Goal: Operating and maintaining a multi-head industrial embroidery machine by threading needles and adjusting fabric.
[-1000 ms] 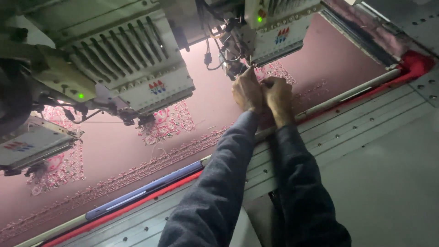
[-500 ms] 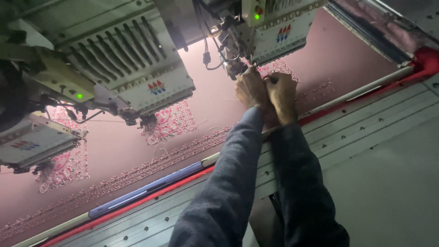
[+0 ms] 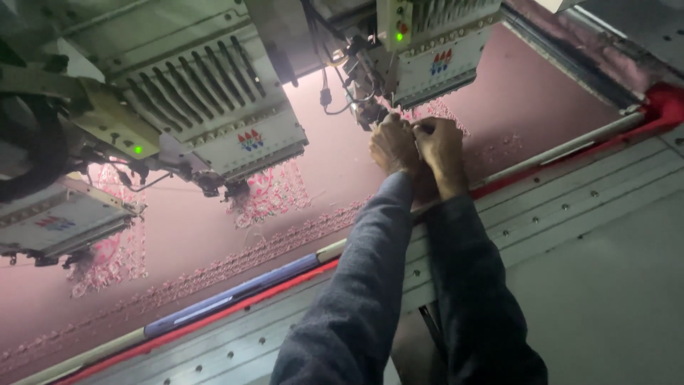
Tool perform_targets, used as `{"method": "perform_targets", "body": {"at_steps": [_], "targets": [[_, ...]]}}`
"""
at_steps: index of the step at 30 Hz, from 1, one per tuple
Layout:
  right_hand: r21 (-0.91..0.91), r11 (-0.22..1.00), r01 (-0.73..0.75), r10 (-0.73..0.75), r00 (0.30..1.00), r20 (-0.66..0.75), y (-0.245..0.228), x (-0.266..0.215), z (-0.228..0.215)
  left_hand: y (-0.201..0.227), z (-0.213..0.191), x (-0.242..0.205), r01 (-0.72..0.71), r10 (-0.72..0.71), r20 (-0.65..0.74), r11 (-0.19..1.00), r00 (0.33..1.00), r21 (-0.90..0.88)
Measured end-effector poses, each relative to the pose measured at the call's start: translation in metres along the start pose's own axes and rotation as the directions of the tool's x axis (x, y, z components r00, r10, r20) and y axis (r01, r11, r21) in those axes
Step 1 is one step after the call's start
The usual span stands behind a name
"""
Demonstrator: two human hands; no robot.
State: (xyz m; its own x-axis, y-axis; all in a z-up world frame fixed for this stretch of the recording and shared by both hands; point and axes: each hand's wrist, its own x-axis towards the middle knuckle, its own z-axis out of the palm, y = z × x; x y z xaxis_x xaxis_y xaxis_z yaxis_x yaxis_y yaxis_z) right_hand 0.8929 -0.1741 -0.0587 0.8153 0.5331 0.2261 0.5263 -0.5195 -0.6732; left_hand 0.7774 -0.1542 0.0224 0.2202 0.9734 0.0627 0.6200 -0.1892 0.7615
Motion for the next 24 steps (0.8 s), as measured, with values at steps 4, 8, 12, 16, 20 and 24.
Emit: {"method": "perform_targets", "body": {"at_steps": [4,8,12,16,20,24], "targets": [[0.032,0.999,-0.006,0.007,0.999,-0.033,-0.004,-0.004,-0.014,-0.001,0.010,0.002,-0.036,0.036,-0.005,0.999,0.999,-0.016],[0.097,0.995,-0.016,0.016,1.000,0.000,-0.020,-0.013,-0.020,-0.011,-0.001,-0.006,-0.098,0.098,-0.003,0.992,0.995,-0.084],[0.218,0.976,0.009,-0.019,0.999,0.046,-0.044,-0.022,-0.042,-0.015,-0.021,-0.018,-0.153,0.162,0.029,0.969,0.986,-0.191],[0.233,0.972,-0.034,0.009,0.994,0.105,-0.052,-0.037,-0.060,-0.011,-0.048,-0.046,-0.318,0.332,0.082,0.937,0.940,-0.143],[0.322,0.945,-0.052,-0.009,0.983,0.184,-0.075,-0.052,-0.078,-0.044,-0.029,-0.049,-0.446,0.474,0.161,0.877,0.866,-0.181],[0.365,0.920,-0.145,0.057,0.968,0.243,-0.068,-0.047,-0.095,-0.052,-0.011,-0.038,-0.509,0.531,0.151,0.845,0.834,-0.164]]}}
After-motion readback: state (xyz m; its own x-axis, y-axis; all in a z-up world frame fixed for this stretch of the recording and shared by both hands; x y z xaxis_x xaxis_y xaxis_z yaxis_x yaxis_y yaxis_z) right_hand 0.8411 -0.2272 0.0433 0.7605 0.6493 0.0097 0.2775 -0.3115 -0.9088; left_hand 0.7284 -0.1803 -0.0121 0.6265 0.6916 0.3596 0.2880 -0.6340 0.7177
